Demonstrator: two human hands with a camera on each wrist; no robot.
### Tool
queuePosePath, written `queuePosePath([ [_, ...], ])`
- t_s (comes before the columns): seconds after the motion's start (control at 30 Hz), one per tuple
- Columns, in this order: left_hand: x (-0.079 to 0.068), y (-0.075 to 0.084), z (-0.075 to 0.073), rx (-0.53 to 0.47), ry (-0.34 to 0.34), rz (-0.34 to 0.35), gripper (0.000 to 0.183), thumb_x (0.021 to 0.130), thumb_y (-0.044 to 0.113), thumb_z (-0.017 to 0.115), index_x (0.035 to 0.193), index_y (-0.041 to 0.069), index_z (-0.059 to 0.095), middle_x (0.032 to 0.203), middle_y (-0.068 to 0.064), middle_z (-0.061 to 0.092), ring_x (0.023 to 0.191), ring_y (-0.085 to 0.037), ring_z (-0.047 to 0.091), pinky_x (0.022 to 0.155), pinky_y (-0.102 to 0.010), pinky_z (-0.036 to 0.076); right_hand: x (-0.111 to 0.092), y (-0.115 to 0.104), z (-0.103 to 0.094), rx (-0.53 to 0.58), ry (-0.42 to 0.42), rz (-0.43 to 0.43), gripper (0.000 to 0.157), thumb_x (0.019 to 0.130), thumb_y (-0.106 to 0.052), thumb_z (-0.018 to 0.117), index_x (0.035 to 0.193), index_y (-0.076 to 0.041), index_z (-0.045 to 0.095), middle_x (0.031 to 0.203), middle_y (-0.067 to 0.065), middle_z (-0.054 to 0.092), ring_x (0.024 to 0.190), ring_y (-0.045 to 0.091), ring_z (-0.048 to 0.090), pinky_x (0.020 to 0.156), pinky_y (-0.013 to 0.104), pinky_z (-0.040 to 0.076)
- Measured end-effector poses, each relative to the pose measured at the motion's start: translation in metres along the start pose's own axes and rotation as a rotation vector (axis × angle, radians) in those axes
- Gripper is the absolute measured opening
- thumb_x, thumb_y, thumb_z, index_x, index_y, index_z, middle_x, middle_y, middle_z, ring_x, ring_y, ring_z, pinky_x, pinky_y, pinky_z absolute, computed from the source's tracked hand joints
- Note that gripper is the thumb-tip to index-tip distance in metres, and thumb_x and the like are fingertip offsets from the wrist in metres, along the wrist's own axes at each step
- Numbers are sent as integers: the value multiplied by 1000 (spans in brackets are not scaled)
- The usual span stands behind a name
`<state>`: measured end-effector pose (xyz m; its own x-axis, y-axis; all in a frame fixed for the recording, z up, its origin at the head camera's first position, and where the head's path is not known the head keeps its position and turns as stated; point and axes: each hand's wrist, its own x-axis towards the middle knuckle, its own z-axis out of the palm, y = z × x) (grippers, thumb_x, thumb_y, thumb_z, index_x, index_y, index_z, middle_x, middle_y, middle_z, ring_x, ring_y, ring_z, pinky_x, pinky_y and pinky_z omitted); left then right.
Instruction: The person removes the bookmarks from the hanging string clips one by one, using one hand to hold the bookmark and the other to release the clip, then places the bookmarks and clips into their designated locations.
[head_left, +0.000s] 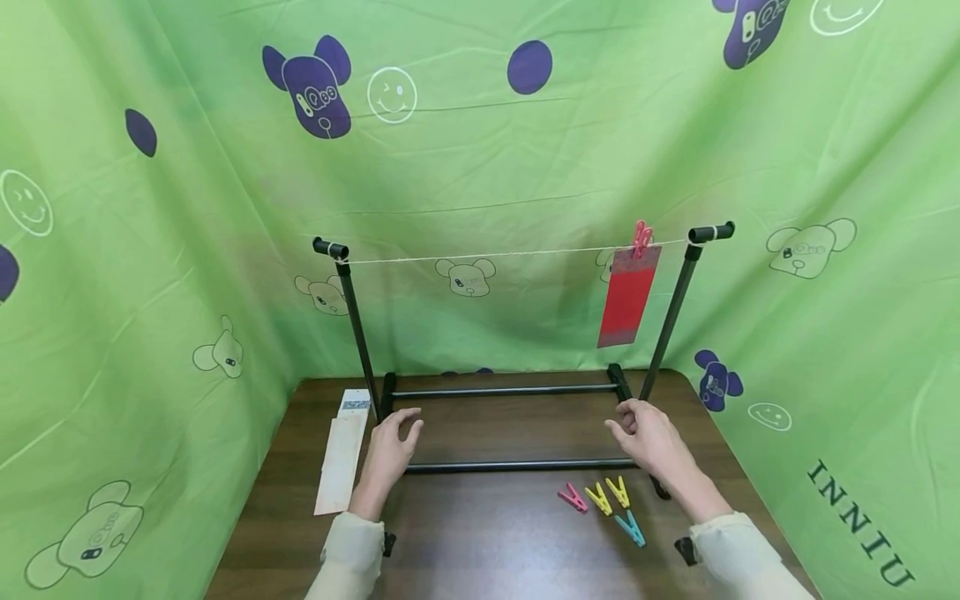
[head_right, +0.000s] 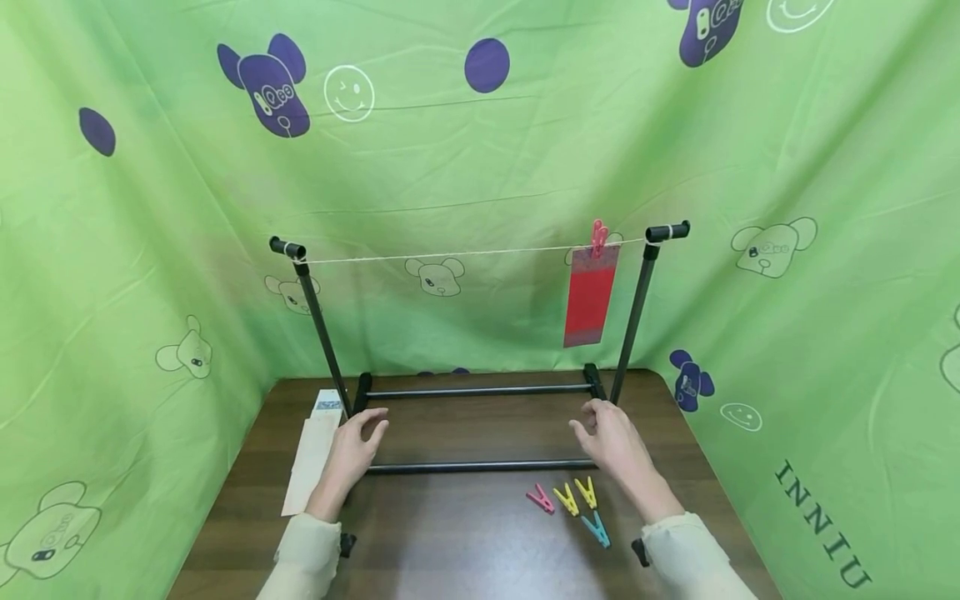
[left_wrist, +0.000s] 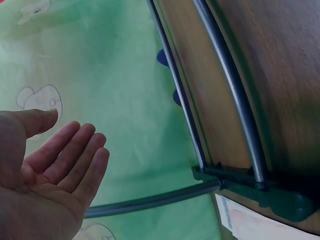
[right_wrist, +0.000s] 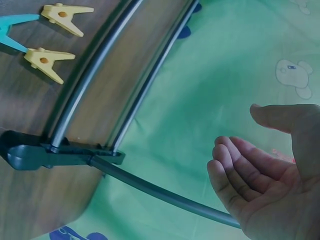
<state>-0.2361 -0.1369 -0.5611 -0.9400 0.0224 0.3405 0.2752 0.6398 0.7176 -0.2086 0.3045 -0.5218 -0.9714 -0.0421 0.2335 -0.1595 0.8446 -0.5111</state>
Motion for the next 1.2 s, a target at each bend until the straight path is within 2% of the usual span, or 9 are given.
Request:
queuePosePath([
  [0.4,10,17,11,-1,-26,63,25,104,13,72,128,6,76,126,-16,76,121,-38,70,102,-55,56,10,-10,-15,-17,25,-44,30,98,-14,77,114,9,69,91,13,69,83,29,68,74,51,58],
  [0.6,17,26,17,-22,-59,39,28,106,19,71,132,8,75,131,-14,74,126,-36,68,107,-53,54,16,-15,-21,-27,23,-55,30,98,-15,77,116,8,69,93,13,70,85,28,66,76,50,57],
  [0.73,21,32,20,-47,-71,52,29,106,18,71,132,7,74,132,-13,74,127,-36,67,108,-54,54,20,-18,-25,-32,31,-72,32,98,-15,78,117,9,69,94,15,69,86,29,66,75,51,56],
  [1.2,34,54,33,-86,-82,131,28,106,15,71,132,6,74,125,-13,76,122,-34,70,105,-52,55,29,-26,-43,-24,46,-161,28,97,-11,79,116,8,70,97,18,72,86,30,67,77,51,57],
])
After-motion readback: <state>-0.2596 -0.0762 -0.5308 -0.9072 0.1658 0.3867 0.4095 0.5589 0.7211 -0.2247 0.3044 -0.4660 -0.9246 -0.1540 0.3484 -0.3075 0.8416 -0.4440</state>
